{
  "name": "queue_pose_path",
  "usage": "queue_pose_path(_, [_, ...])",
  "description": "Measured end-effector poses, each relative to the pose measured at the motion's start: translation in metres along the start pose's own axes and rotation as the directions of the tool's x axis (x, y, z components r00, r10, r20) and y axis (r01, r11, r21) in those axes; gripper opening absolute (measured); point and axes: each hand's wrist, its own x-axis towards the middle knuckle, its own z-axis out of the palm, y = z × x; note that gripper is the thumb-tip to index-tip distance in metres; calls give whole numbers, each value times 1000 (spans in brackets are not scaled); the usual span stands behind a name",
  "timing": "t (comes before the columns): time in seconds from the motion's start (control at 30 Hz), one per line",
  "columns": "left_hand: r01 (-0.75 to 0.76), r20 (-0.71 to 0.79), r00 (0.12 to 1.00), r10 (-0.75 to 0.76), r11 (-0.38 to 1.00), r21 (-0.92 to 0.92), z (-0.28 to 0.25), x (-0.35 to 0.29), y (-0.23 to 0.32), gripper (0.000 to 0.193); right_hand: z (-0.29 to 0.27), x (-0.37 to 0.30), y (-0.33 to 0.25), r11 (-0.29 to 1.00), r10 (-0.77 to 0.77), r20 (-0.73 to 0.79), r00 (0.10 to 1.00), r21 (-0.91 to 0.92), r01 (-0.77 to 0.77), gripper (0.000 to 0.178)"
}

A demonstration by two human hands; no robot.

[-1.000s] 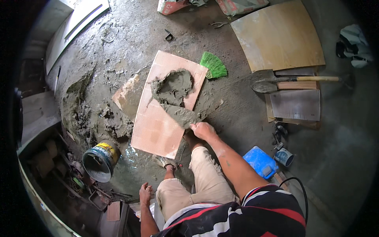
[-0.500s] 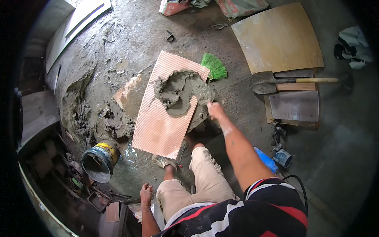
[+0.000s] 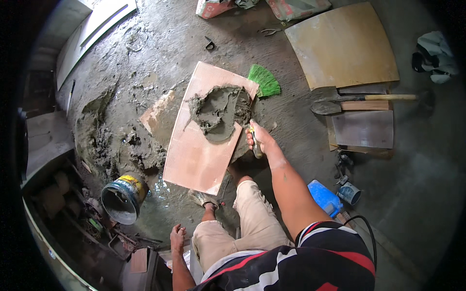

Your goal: The person applies mortar to the back of a tile by using a trowel to scoop mortar from a pile on the floor and spread it across the tile surface.

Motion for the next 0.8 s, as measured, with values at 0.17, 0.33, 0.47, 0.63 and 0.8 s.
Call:
queue_pose_path(0.17, [-35,-17,999,35,999,9,-1,2,-10,49,34,7,38,950,108,-40,993,-290,-115,49])
queue_pose_path(0.33, [-54,-10,998,54,998,27,0,11,-18,48,30,-19,67,627,-258,-135,957,-777,59,54])
queue_pose_path(0.47, [-110,-12,994,110,994,-9,-2,7,-21,48,70,-36,42,15,-586,78,807,-994,107,52])
queue_pose_path(0.63, [-74,-18,997,73,995,-62,0,5,-8,49,89,-4,-54,-363,-548,242,801,-931,32,55])
queue_pose_path(0.8, [-64,-47,997,61,997,-50,5,1,-15,50,83,29,-100,-331,-564,87,821,-935,-129,55])
